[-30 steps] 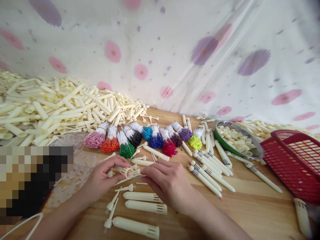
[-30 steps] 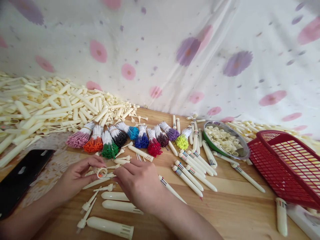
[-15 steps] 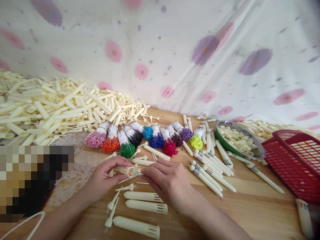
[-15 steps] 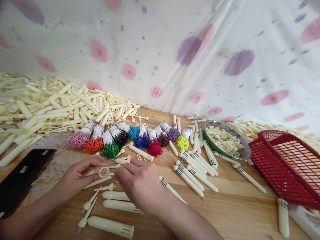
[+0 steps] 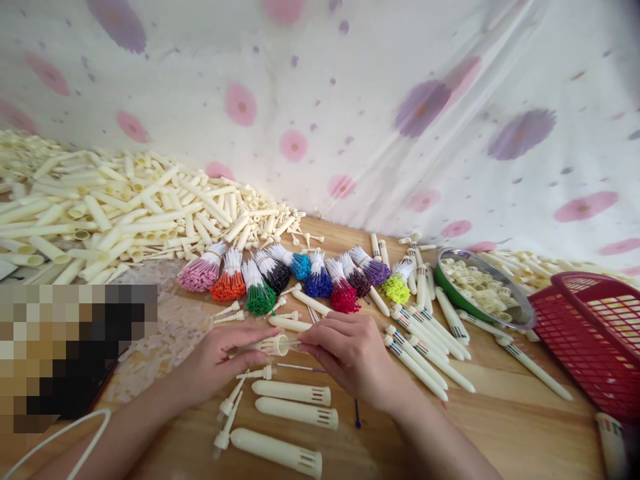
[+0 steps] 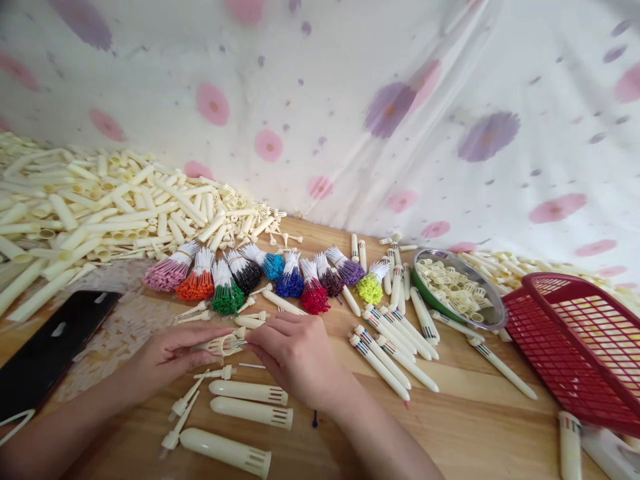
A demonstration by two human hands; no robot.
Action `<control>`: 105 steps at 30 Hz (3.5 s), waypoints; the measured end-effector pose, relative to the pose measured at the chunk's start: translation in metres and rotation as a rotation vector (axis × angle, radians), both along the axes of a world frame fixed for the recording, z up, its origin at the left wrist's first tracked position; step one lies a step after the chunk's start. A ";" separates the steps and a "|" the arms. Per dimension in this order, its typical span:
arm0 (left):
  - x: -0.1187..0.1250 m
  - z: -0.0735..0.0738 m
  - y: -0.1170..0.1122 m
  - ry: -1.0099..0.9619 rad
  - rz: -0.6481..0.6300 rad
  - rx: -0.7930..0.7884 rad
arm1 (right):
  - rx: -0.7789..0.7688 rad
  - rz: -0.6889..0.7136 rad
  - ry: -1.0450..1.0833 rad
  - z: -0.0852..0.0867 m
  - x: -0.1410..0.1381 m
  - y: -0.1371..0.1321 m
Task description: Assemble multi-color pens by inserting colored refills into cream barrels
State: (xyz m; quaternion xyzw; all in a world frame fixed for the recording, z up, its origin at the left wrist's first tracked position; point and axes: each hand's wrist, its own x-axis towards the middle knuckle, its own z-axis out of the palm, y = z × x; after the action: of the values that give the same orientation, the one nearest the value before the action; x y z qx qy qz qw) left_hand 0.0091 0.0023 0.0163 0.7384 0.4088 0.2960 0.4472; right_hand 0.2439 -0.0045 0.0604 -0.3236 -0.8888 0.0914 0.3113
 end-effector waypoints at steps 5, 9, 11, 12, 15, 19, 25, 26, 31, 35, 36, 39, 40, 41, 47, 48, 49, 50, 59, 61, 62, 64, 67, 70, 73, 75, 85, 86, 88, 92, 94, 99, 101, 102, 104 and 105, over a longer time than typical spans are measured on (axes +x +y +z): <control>0.000 -0.001 0.000 0.009 -0.070 0.029 | 0.006 0.053 -0.021 0.001 0.005 0.002; 0.000 -0.003 -0.001 0.037 -0.121 0.026 | 0.020 0.064 -0.033 0.004 0.005 0.001; 0.000 -0.005 -0.002 0.062 -0.137 0.024 | 0.039 0.065 -0.044 0.005 0.003 0.001; 0.000 -0.005 -0.003 0.074 -0.140 0.021 | 0.051 0.066 -0.053 0.006 0.002 0.001; -0.001 -0.008 -0.003 0.094 -0.117 0.020 | 0.099 0.066 -0.072 0.007 0.001 0.001; 0.001 -0.010 -0.002 0.062 -0.055 0.056 | 0.130 0.046 -0.086 0.009 0.004 0.004; 0.003 -0.010 -0.001 0.031 0.151 0.076 | 0.029 -0.071 -0.060 0.008 0.015 0.009; 0.003 -0.010 -0.001 0.023 0.186 0.060 | 0.020 -0.091 -0.053 0.007 0.016 0.009; 0.003 -0.010 -0.002 -0.056 0.206 -0.002 | 0.044 -0.096 -0.077 0.005 0.007 0.005; 0.002 -0.006 -0.001 -0.120 0.121 -0.004 | 0.096 -0.085 -0.073 0.009 -0.002 -0.003; 0.001 -0.005 -0.001 -0.147 0.097 -0.010 | 0.101 -0.075 -0.079 0.010 -0.003 -0.005; 0.002 -0.002 0.000 -0.234 0.029 -0.003 | 0.110 -0.029 -0.084 0.016 -0.004 -0.009; 0.003 -0.002 0.000 -0.257 0.021 0.000 | 0.115 -0.015 -0.084 0.017 -0.003 -0.010; 0.003 -0.002 0.000 -0.275 0.019 0.000 | 0.122 -0.004 -0.084 0.018 -0.003 -0.011; 0.002 -0.005 0.000 -0.236 0.051 -0.050 | 0.190 0.042 -0.141 0.016 -0.001 -0.011; 0.002 -0.006 0.000 -0.206 0.056 -0.055 | 0.192 0.043 -0.152 0.015 -0.001 -0.010; 0.001 -0.005 0.000 -0.175 0.058 -0.058 | 0.192 0.039 -0.161 0.014 -0.001 -0.010; 0.001 -0.005 0.000 -0.150 0.060 -0.061 | 0.190 0.036 -0.170 0.013 -0.001 -0.009; -0.001 0.000 0.000 -0.090 0.012 -0.072 | 0.171 0.038 -0.156 0.010 -0.002 -0.007; -0.002 -0.001 0.000 -0.082 -0.012 -0.075 | 0.171 0.032 -0.148 0.010 -0.002 -0.007; -0.002 -0.001 0.000 -0.082 -0.023 -0.076 | 0.171 0.032 -0.146 0.010 -0.002 -0.007; -0.002 0.000 0.000 -0.082 -0.033 -0.081 | 0.168 0.038 -0.141 0.010 -0.003 -0.008; -0.001 0.000 0.000 -0.084 -0.032 -0.086 | 0.157 0.052 -0.124 0.010 -0.003 -0.008; -0.001 0.001 0.000 -0.092 -0.027 -0.086 | 0.161 0.067 -0.108 0.009 -0.004 -0.009; 0.000 0.000 -0.001 -0.110 -0.015 -0.091 | 0.172 0.064 -0.119 0.011 -0.003 -0.009; 0.002 0.000 -0.001 -0.128 0.018 -0.105 | 0.171 0.041 -0.124 0.013 -0.002 -0.008; -0.005 -0.001 0.014 -0.331 0.598 -0.249 | -0.242 -0.259 -0.454 -0.015 0.008 -0.001; -0.008 -0.001 0.018 -0.376 0.668 -0.257 | -0.258 -0.276 -0.536 -0.023 0.008 -0.002; -0.013 -0.002 0.023 -0.470 0.775 -0.271 | -0.254 -0.309 -0.652 -0.037 0.009 -0.006; -0.013 -0.002 0.025 -0.558 0.829 -0.279 | -0.250 -0.378 -0.693 -0.049 0.011 -0.013; -0.011 -0.003 0.023 -0.535 0.790 -0.282 | -0.238 -0.410 -0.622 -0.044 0.008 -0.011; -0.006 -0.004 0.019 -0.447 0.664 -0.252 | -0.208 -0.306 -0.299 -0.032 -0.023 0.009; -0.004 -0.002 0.018 -0.421 0.636 -0.252 | -0.195 -0.248 -0.289 -0.033 -0.038 0.020; -0.003 -0.002 0.018 -0.408 0.624 -0.255 | -0.192 -0.230 -0.298 -0.035 -0.044 0.024; -0.002 -0.001 0.019 -0.383 0.606 -0.257 | -0.181 -0.216 -0.310 -0.041 -0.051 0.032; -0.001 -0.001 0.019 -0.373 0.594 -0.262 | -0.175 -0.216 -0.305 -0.044 -0.053 0.034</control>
State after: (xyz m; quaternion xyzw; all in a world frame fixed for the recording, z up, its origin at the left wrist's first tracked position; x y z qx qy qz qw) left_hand 0.0077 0.0211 0.0155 0.4577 0.5511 0.4873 0.4994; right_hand 0.1905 0.0295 0.0162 -0.4529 -0.8745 0.0843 0.1518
